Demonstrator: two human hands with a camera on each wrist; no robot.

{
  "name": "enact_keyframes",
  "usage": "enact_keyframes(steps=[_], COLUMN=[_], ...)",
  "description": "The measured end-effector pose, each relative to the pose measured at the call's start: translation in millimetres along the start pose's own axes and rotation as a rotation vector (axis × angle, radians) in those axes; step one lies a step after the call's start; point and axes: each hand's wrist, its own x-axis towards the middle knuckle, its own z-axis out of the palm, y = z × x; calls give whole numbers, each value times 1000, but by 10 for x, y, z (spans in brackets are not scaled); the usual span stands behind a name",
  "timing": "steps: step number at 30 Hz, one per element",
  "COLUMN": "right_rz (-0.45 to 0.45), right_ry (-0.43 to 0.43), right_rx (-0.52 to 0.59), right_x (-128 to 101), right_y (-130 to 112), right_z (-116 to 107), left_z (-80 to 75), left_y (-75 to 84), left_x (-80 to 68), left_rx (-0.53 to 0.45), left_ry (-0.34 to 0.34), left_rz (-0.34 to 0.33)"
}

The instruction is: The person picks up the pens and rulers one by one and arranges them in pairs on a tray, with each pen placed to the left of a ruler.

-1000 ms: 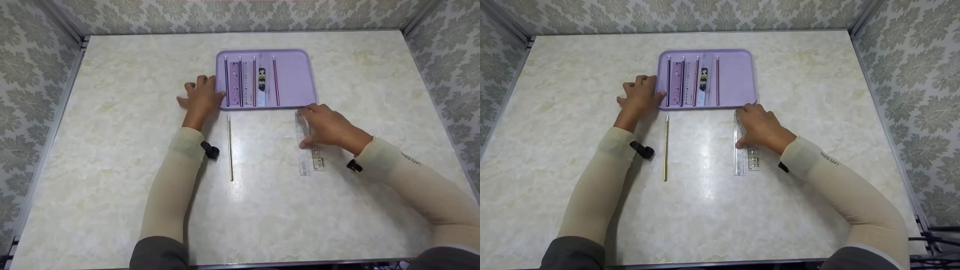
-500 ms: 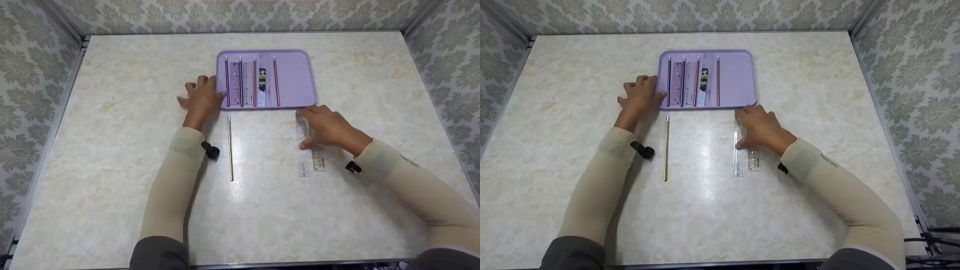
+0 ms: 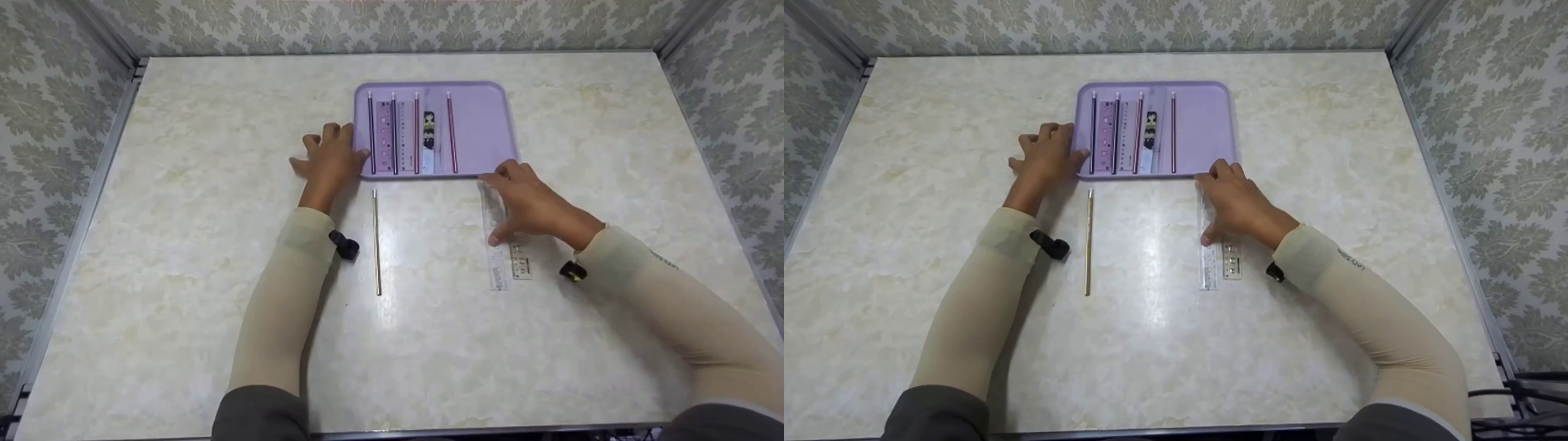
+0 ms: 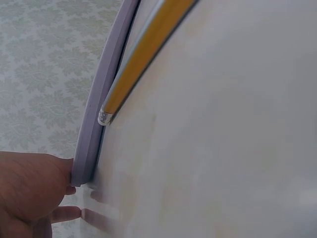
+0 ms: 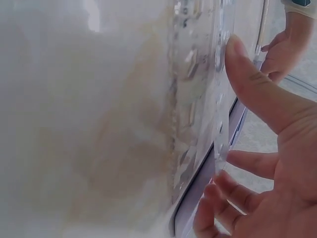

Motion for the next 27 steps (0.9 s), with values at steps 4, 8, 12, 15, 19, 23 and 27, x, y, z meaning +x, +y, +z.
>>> enact_keyframes(steps=[4, 8, 12, 15, 19, 23, 27], right_rz=[-12, -11, -13, -3, 24, 31, 31], right_ry=[8, 8, 10, 20, 37, 42, 36], right_rx=[89, 175, 260, 290, 317, 381, 529], right_x=[-10, -38, -66, -78, -84, -94, -121], right_y=[-7, -20, -42, -50, -41, -7, 24], right_z=[12, 18, 20, 31, 58, 91, 117], left_z=[10, 14, 7, 2, -5, -17, -2], left_y=[4, 6, 7, 4, -3, -4, -11], left_x=[3, 8, 10, 5, -9, -24, -20], left_rx=[-2, -5, -2, 4, 5, 0, -2], left_ry=[4, -5, -15, -17, -13, -3, 4], left_rz=[-2, -10, -12, -10, -1, 9, 9])
